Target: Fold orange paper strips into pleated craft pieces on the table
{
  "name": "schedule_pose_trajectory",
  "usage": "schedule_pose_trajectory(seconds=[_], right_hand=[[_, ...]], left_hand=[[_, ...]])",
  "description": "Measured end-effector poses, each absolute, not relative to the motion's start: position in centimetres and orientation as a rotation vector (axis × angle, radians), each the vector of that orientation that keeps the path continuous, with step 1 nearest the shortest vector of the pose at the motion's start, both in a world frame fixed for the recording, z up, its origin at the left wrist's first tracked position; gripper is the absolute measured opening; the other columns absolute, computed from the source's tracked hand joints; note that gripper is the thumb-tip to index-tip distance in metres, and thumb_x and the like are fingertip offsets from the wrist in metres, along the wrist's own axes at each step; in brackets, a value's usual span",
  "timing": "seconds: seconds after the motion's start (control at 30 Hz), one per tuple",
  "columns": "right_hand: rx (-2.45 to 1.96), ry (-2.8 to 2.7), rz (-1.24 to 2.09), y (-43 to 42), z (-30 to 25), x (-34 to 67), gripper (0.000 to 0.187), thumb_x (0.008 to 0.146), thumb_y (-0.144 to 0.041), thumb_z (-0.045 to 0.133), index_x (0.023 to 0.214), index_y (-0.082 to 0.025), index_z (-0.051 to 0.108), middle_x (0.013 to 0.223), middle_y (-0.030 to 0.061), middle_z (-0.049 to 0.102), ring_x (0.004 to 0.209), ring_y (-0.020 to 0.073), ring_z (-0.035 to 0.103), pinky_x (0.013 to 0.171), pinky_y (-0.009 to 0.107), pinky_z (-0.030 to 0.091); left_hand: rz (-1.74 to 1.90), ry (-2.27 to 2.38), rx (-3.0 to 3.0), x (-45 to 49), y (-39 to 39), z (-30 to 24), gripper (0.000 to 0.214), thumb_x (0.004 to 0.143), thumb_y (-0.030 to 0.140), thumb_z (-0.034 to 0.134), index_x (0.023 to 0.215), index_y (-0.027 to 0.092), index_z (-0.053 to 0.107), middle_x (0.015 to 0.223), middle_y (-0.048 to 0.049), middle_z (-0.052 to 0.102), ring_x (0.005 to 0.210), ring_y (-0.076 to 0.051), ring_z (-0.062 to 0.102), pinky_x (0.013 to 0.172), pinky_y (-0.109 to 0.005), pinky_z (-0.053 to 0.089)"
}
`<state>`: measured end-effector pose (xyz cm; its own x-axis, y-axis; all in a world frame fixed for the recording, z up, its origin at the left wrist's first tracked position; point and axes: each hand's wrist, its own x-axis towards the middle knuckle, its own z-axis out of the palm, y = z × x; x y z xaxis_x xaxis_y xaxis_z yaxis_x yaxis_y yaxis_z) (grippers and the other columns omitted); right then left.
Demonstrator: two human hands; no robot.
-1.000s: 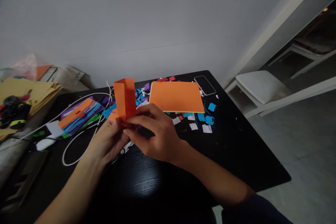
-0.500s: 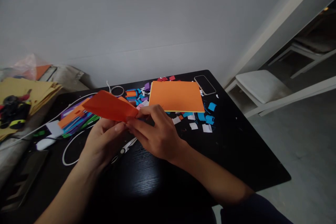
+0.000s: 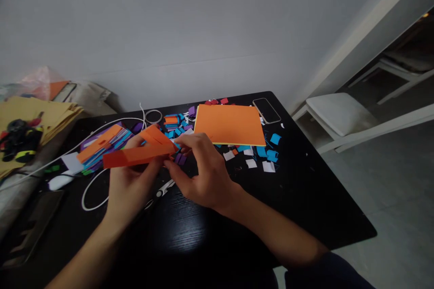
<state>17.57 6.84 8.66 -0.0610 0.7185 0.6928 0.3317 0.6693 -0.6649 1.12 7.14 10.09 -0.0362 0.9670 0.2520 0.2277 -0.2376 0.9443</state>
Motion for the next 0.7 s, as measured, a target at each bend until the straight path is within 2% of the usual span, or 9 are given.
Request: schedule_pose_trajectory(seconds=[0.13,0.23,0.33,0.4,0.47,0.57,0.7], right_hand=[[-0.885,-1.623,0.576,7.03,8.73,17.67,0.039,0.094,-0.012,0.066,0.130,-0.027,0.061,0.122,0.0077,0.064,0.094,0.0174,0.070,0.079,0.035,0.067],[-0.897,-1.575,0.708,7.25,8.74,17.80,0.029,0.093,-0.011,0.066,0.118,-0.026,0.067,0.119,0.0069,0.064,0.094,0.0167,0.071,0.080,0.033,0.066],[-0.894,-1.478,0.799,7.40,8.60,17.77,0.016,0.093,-0.015,0.070,0.105,-0.025,0.071,0.116,0.0064,0.066,0.099,0.0181,0.073,0.082,0.033,0.067],[-0.887,-1.400,0.846,7.42,8.54,17.68,0.012,0.092,-0.018,0.073,0.101,-0.024,0.071,0.115,0.0059,0.066,0.098,0.0181,0.073,0.082,0.033,0.067],[-0.880,-1.350,0.894,7.41,8.57,17.61,0.013,0.090,-0.019,0.075,0.101,-0.025,0.071,0.114,0.0051,0.066,0.095,0.0171,0.074,0.080,0.032,0.067],[-0.867,-1.330,0.921,7.37,8.70,17.60,0.014,0.089,-0.018,0.076,0.101,-0.025,0.073,0.113,0.0043,0.065,0.092,0.0153,0.073,0.081,0.030,0.066],[-0.855,-1.339,0.901,7.23,8.84,17.60,0.015,0.089,-0.013,0.072,0.099,-0.024,0.075,0.113,0.0042,0.062,0.095,0.0139,0.072,0.082,0.028,0.066]], left_hand=[[1.306,1.249,1.584,0.74,7.13,9.45,0.052,0.089,0.022,0.076,0.135,0.026,0.052,0.088,-0.0005,0.075,0.082,-0.020,0.074,0.075,-0.030,0.057],[1.314,1.177,1.581,0.79,7.17,9.43,0.057,0.085,0.017,0.079,0.129,0.027,0.045,0.087,-0.0001,0.074,0.081,-0.020,0.075,0.075,-0.031,0.058],[1.359,1.165,1.565,1.10,7.08,9.70,0.056,0.082,0.015,0.080,0.122,0.028,0.042,0.100,-0.0020,0.074,0.073,-0.015,0.073,0.066,-0.027,0.056],[1.409,1.173,1.558,1.28,6.94,9.88,0.055,0.080,0.015,0.081,0.119,0.027,0.044,0.110,-0.0029,0.072,0.069,-0.012,0.070,0.063,-0.024,0.054],[1.423,1.204,1.597,1.33,6.78,9.99,0.049,0.080,0.015,0.080,0.116,0.027,0.049,0.111,-0.0022,0.070,0.071,-0.012,0.071,0.064,-0.024,0.054],[1.353,1.285,1.713,1.14,6.61,10.00,0.039,0.083,0.015,0.076,0.116,0.026,0.057,0.101,-0.0001,0.072,0.080,-0.015,0.073,0.069,-0.024,0.055],[1.264,1.392,1.845,0.80,6.55,9.79,0.030,0.089,0.017,0.070,0.117,0.025,0.063,0.088,0.0018,0.074,0.074,-0.015,0.071,0.064,-0.024,0.051]])
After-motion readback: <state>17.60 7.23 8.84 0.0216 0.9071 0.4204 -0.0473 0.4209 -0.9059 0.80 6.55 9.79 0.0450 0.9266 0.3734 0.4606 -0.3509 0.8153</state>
